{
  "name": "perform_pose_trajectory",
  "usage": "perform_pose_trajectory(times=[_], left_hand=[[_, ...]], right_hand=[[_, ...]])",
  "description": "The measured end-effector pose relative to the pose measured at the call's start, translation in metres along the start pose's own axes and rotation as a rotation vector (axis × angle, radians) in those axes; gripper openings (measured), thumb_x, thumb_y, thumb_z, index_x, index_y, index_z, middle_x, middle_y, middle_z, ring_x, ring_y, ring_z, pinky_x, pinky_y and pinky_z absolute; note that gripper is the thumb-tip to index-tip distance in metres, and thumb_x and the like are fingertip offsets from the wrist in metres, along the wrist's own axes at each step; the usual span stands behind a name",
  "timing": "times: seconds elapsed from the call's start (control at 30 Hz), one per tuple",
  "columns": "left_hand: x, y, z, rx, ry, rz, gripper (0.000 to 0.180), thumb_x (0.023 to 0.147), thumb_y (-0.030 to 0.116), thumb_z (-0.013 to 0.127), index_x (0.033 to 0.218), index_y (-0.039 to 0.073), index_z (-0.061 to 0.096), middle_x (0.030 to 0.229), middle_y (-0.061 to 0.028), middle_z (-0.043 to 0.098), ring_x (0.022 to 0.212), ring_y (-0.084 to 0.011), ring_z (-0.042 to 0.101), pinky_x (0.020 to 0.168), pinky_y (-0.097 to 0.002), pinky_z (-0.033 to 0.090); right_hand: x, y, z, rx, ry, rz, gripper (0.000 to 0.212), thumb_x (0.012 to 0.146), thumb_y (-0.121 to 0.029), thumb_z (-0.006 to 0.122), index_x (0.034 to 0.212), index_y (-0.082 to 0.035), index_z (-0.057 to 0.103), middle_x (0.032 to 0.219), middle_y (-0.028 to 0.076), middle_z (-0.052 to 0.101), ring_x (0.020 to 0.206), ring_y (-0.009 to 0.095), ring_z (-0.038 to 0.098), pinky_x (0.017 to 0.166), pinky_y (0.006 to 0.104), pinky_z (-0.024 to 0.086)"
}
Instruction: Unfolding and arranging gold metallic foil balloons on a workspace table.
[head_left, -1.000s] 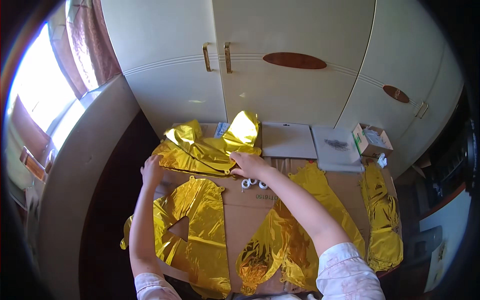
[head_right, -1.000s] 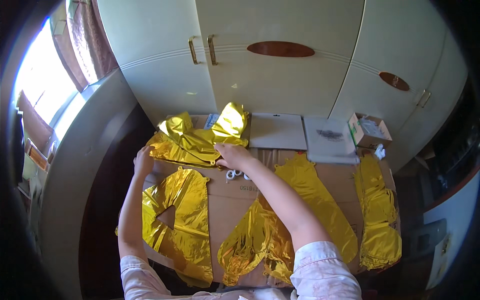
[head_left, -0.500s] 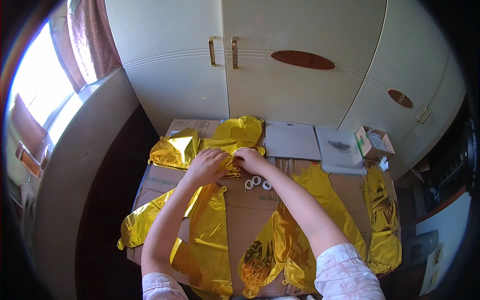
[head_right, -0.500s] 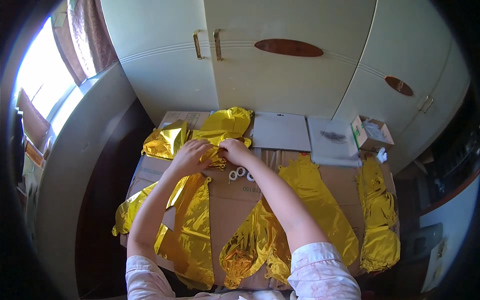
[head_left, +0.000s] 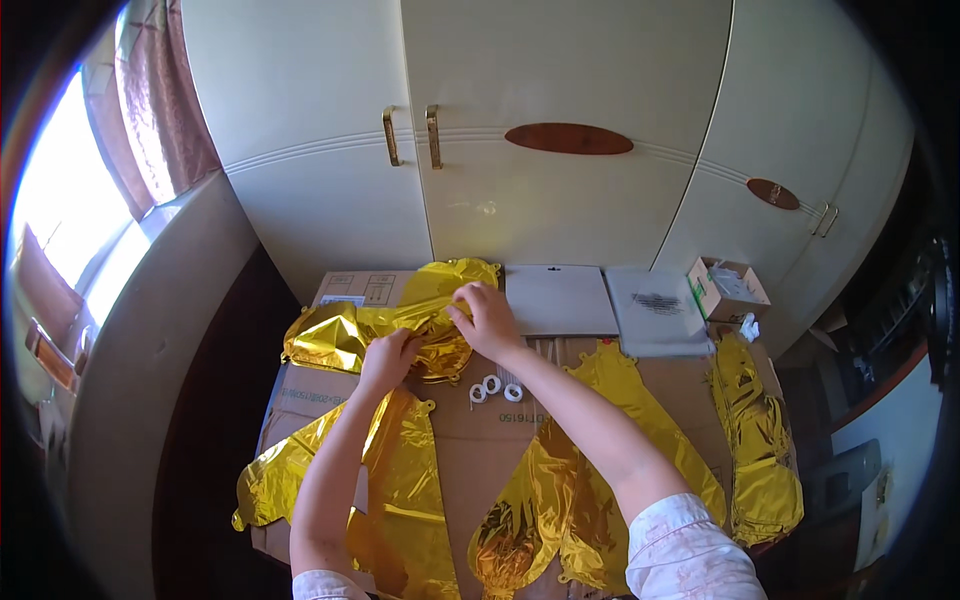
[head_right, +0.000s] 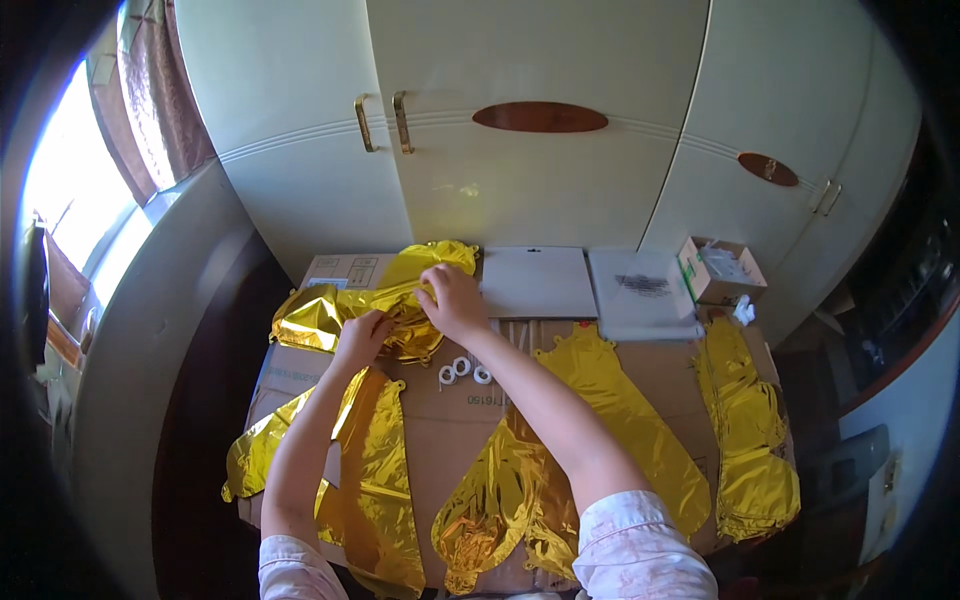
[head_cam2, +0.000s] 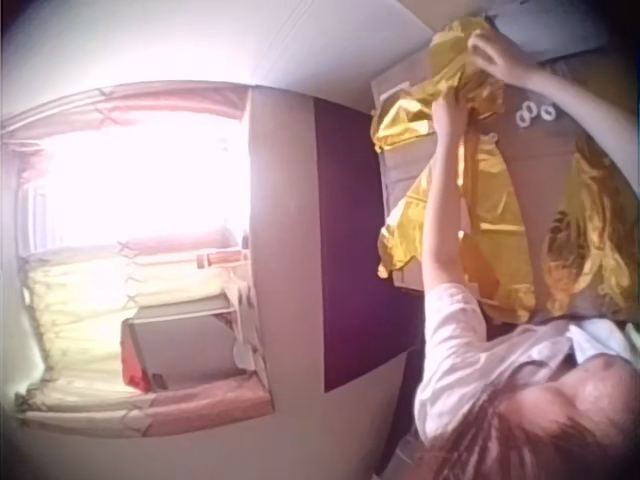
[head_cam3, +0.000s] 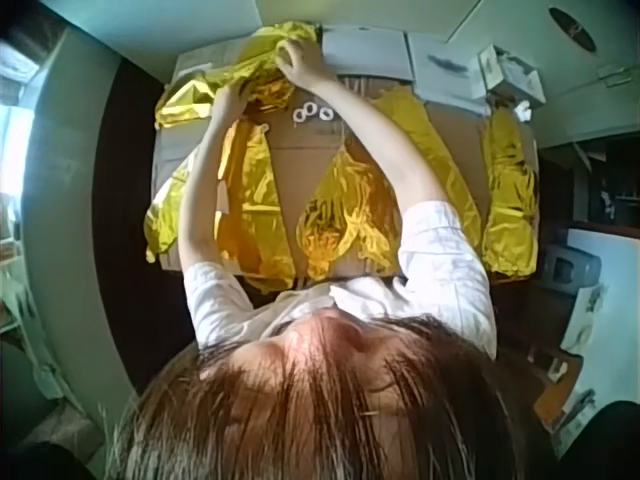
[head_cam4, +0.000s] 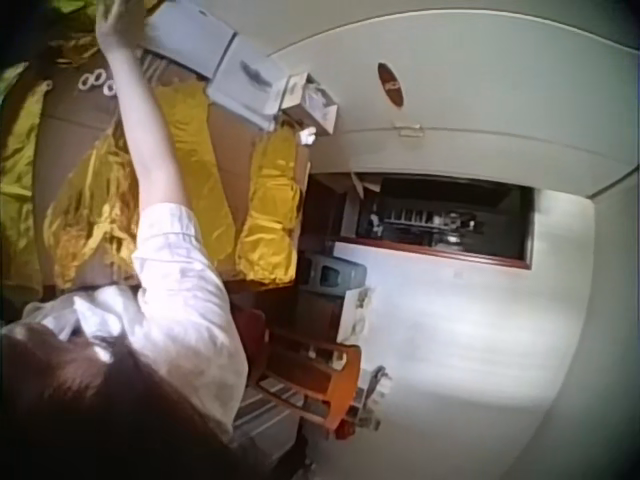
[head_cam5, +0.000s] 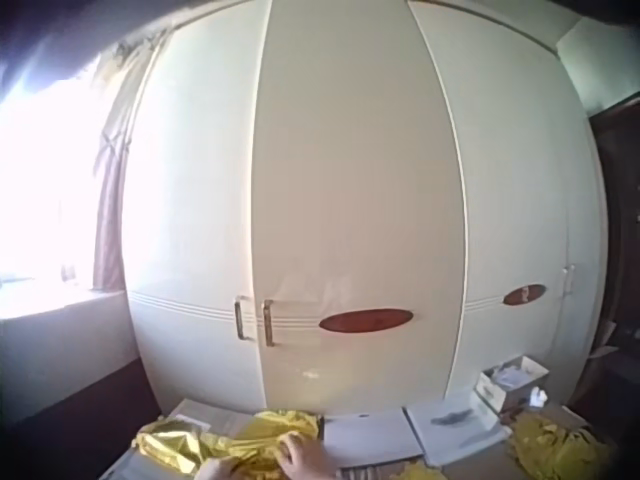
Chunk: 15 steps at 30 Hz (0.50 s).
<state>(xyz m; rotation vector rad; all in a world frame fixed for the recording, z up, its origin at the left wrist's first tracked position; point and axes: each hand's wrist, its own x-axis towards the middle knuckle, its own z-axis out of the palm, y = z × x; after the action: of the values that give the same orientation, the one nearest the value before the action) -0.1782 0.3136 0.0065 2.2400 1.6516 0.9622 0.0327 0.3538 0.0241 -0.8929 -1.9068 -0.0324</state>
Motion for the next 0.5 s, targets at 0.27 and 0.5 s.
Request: perform_pose_trajectory(times=[0.27, 0.5], left_hand=[[0.007, 0.005, -0.010, -0.123, -0.057, -0.248, 0.029, 0.084, 0.026, 0.066, 0.093, -0.001, 0.069, 0.075, -0.0200, 0.066, 0.071, -0.0325, 0.066, 0.067, -0.0386, 0.050], [0.005, 0.005, -0.011, -0.143, -0.124, -0.236, 0.035, 0.083, 0.032, 0.070, 0.083, -0.003, 0.064, 0.066, -0.0143, 0.062, 0.057, -0.0224, 0.054, 0.059, -0.0359, 0.045]], right_hand=[[-0.023, -0.002, -0.016, -0.090, -0.113, -0.144, 0.016, 0.083, -0.023, 0.068, 0.091, -0.012, 0.061, 0.083, 0.002, 0.060, 0.090, 0.021, 0.058, 0.082, 0.0381, 0.045], [-0.010, 0.002, 0.000, -0.203, -0.388, -0.188, 0.008, 0.083, -0.020, 0.065, 0.083, -0.014, 0.069, 0.089, 0.000, 0.065, 0.096, 0.020, 0.058, 0.085, 0.0378, 0.043]])
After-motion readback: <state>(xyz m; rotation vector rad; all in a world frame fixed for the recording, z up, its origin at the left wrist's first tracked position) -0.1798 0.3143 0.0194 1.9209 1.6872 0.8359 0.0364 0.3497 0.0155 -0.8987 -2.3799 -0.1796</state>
